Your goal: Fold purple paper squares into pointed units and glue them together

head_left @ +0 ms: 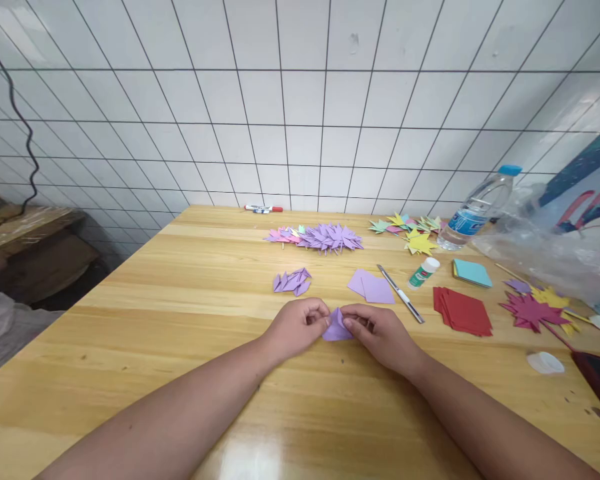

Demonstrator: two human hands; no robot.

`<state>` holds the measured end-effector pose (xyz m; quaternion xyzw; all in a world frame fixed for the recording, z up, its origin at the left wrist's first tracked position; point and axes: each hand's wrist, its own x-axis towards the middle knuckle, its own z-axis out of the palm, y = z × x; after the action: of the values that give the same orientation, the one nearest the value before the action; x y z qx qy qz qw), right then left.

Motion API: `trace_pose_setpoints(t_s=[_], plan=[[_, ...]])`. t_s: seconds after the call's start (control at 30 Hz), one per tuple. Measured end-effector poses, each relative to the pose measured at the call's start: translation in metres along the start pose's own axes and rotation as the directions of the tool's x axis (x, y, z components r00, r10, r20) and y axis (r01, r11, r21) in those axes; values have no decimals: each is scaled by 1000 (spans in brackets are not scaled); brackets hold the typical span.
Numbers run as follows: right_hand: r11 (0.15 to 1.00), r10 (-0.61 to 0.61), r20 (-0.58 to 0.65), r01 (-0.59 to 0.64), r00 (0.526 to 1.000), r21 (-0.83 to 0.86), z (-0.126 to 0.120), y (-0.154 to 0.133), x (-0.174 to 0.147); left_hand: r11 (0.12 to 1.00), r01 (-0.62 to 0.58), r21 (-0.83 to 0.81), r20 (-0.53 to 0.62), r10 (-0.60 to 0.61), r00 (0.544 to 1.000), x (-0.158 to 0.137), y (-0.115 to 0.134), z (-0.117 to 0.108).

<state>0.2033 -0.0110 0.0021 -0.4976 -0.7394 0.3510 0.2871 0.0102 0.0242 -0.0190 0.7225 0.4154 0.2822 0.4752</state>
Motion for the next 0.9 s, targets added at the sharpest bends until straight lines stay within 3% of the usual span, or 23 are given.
trace_pose_setpoints(t_s=[0.1, 0.2, 0.43, 0.73, 0.9], plan=[[995, 71, 37, -74, 997, 64, 3, 5, 3, 1000, 7, 22, 25, -8, 1000, 0, -3, 1], [995, 95, 2, -95, 995, -4, 5, 6, 4, 999, -4, 48, 32, 2, 999, -1, -2, 2], [995, 84, -37, -86, 996, -54, 5, 3, 3, 999, -12, 36, 55, 10, 998, -1, 3, 1], [998, 55, -78, -57, 995, -22, 5, -2, 2, 982, -60, 179, 93, 44, 995, -3, 6, -1], [999, 39, -154, -39, 987, 4, 7, 0, 3, 982, -58, 180, 102, 40, 994, -4, 7, -1]])
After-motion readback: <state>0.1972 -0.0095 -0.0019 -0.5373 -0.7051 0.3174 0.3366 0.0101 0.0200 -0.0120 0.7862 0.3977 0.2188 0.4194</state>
